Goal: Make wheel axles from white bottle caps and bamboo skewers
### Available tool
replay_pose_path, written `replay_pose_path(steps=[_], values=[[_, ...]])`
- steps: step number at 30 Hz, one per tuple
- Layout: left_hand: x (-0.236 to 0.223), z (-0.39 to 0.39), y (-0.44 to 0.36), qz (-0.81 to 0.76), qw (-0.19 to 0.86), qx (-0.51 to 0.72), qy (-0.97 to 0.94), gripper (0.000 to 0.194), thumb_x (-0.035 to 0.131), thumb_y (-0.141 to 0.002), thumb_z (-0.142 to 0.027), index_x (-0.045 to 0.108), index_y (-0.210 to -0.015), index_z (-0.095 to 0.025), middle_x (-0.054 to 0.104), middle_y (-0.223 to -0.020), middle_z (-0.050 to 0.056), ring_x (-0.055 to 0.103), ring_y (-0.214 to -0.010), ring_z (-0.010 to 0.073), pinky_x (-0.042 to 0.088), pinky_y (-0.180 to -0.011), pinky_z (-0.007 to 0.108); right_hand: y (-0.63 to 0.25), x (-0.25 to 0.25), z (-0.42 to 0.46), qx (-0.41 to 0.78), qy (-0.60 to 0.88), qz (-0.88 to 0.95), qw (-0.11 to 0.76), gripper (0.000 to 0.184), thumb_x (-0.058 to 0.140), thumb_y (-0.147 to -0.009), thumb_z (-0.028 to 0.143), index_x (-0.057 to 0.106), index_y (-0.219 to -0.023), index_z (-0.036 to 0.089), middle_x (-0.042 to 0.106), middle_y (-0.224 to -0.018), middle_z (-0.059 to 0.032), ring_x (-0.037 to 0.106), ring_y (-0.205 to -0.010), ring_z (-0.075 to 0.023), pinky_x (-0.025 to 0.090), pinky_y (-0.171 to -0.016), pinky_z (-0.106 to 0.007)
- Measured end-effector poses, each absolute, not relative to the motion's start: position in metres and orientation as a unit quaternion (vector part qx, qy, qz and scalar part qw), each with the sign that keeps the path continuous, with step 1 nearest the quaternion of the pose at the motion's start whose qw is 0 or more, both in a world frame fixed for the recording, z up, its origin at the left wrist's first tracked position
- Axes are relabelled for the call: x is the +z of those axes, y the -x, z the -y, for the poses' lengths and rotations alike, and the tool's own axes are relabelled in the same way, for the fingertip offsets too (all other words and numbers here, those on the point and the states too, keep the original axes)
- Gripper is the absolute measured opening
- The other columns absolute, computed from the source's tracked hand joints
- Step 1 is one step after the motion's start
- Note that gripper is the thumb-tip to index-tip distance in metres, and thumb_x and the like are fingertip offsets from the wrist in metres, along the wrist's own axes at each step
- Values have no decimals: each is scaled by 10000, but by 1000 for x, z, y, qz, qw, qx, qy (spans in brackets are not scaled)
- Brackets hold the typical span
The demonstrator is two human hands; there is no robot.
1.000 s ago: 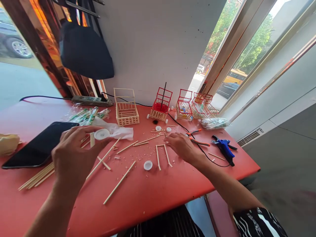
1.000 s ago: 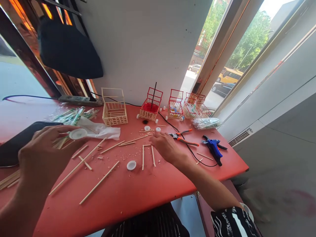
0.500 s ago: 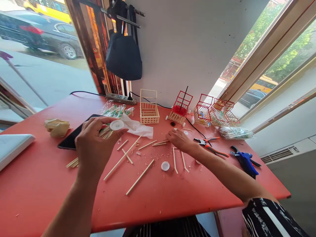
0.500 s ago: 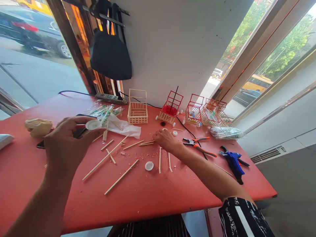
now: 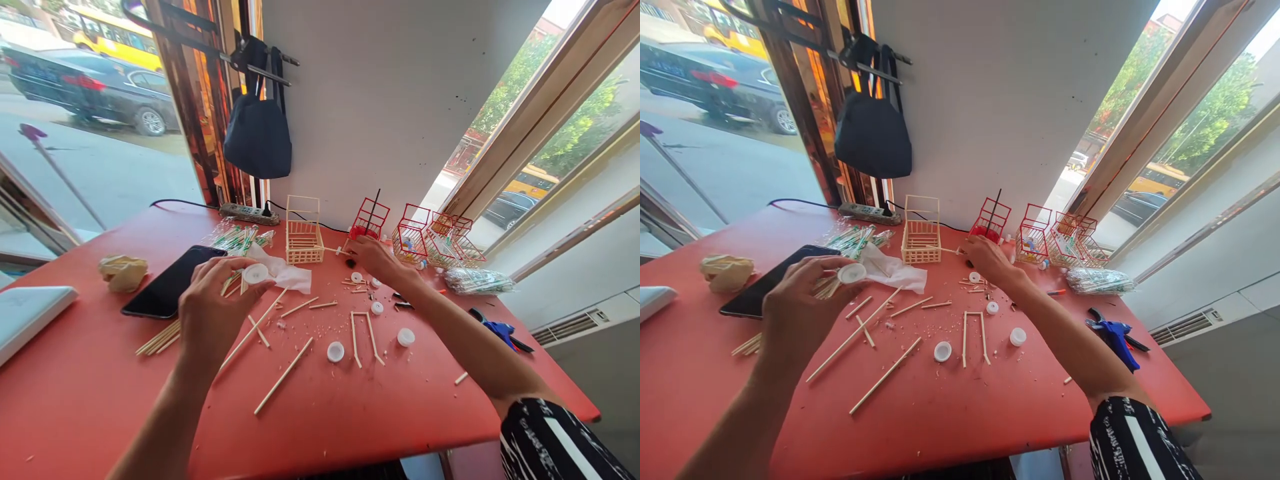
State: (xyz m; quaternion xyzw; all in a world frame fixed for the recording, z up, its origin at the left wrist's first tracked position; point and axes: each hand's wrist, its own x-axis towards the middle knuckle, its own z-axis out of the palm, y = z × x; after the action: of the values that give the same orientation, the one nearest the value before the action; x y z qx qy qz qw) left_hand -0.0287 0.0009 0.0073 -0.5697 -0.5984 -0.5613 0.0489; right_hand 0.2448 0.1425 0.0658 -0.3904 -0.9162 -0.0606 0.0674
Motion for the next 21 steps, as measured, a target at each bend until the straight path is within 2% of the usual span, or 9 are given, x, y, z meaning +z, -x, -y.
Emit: replay_pose_path(steps=[3,7,12,15,21], values=[[5,-1,29,598,52,-546,584,151,704,-846,-412,673,-925,-286,731,-942,37,672,-952,279,522,-853,400,-213,75,-167,-81,382,920,39,191,518,-983,128,707,-1010,136,698,-1056,-103,606,-1001,-200,395,-794,-267],[6,-1,31,601,46,-544,584,146,727,-835,-382,667,-933,-292,728,-944,44,666,-950,286,525,-850,412,-168,78,-190,-93,375,922,-20,186,550,-949,116,731,-993,136,730,-1073,-121,632,-993,-211,399,-797,-275],[9,0,32,606,51,-544,578,177,704,-858,-430,668,-940,-277,729,-951,62,655,-927,283,527,-831,415,-139,73,-206,-101,377,916,-91,197,568,-923,112,755,-984,104,757,-1068,-162,672,-987,-236,417,-785,-284],[9,0,32,606,52,-545,577,209,682,-870,-468,671,-938,-271,728,-956,68,657,-945,280,525,-846,402,-136,75,-210,-106,371,915,-114,200,582,-922,141,763,-1005,119,762,-1085,-152,682,-1008,-241,429,-793,-279],[7,-1,33,611,53,-556,561,392,655,-835,-609,699,-941,-234,729,-962,79,658,-939,288,523,-832,400,-144,93,-217,-120,364,918,-97,280,492,-1003,220,741,-1097,134,735,-1174,-150,664,-1080,-246,432,-854,-305]])
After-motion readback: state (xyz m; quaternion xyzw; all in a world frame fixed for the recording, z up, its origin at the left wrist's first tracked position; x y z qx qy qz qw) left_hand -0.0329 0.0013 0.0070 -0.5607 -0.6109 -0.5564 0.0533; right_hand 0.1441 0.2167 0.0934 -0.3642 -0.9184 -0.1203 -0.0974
